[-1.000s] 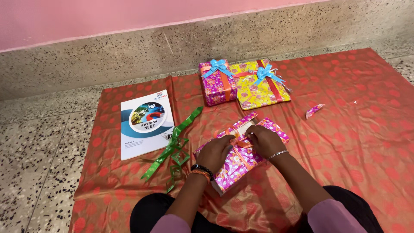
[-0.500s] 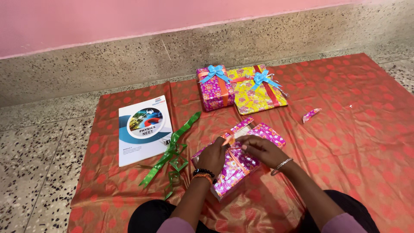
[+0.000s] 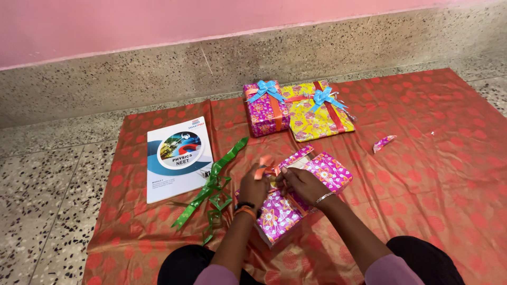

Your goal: The person wraps a book in floral wrapping paper, ties an orange ribbon around it, and adjusts the bow. The person sits on a patterned mat on the floor with other wrapped gifts and a green ribbon nearby.

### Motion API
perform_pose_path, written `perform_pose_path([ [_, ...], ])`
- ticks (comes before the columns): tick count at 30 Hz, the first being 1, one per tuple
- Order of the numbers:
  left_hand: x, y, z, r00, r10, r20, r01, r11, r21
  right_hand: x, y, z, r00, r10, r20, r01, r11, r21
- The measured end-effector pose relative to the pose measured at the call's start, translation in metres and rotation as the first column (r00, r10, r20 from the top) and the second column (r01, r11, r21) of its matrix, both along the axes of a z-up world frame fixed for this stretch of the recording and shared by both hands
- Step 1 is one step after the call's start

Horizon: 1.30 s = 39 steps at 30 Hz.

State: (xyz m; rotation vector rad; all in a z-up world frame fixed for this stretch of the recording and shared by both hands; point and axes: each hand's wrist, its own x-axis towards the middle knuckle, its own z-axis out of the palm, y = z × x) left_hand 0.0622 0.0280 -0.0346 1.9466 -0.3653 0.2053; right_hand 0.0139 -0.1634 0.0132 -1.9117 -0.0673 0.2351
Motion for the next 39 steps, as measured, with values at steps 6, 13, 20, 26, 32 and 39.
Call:
perform_pose_path([
  [6,0.019,0.023,-0.003,0.906,-0.121,-0.405,-0.178,0.760,-0.625,-0.012,0.011,0.009,0.993,0.036,0.112,-0.022,0.993,-0.119],
  [13,-0.006,0.040,0.073,0.914,-0.157,-0.375,-0.076,0.840,-0.537,-0.021,0.029,0.011,0.936,-0.089,0.341,0.201,0.929,-0.311],
  [20,-0.021,-0.008,0.134,0.883,-0.462,0.080,0.467,0.848,-0.253,-0.022,0.027,0.002,0.918,-0.135,0.372,0.274,0.895,-0.351],
  [26,-0.019,-0.005,0.103,0.914,-0.342,-0.218,0.344,0.939,-0.029,-0.027,0.026,-0.007,0.889,-0.186,0.419,0.295,0.931,-0.213],
  [32,-0.031,0.006,0.052,0.918,-0.288,-0.272,0.288,0.957,-0.042,-0.026,0.022,-0.016,0.869,-0.205,0.450,0.334,0.915,-0.228],
  [39,-0.041,-0.003,0.046,0.957,-0.171,-0.233,0.138,0.979,-0.152,-0.030,0.026,-0.008,0.917,-0.356,0.182,0.393,0.887,-0.244],
])
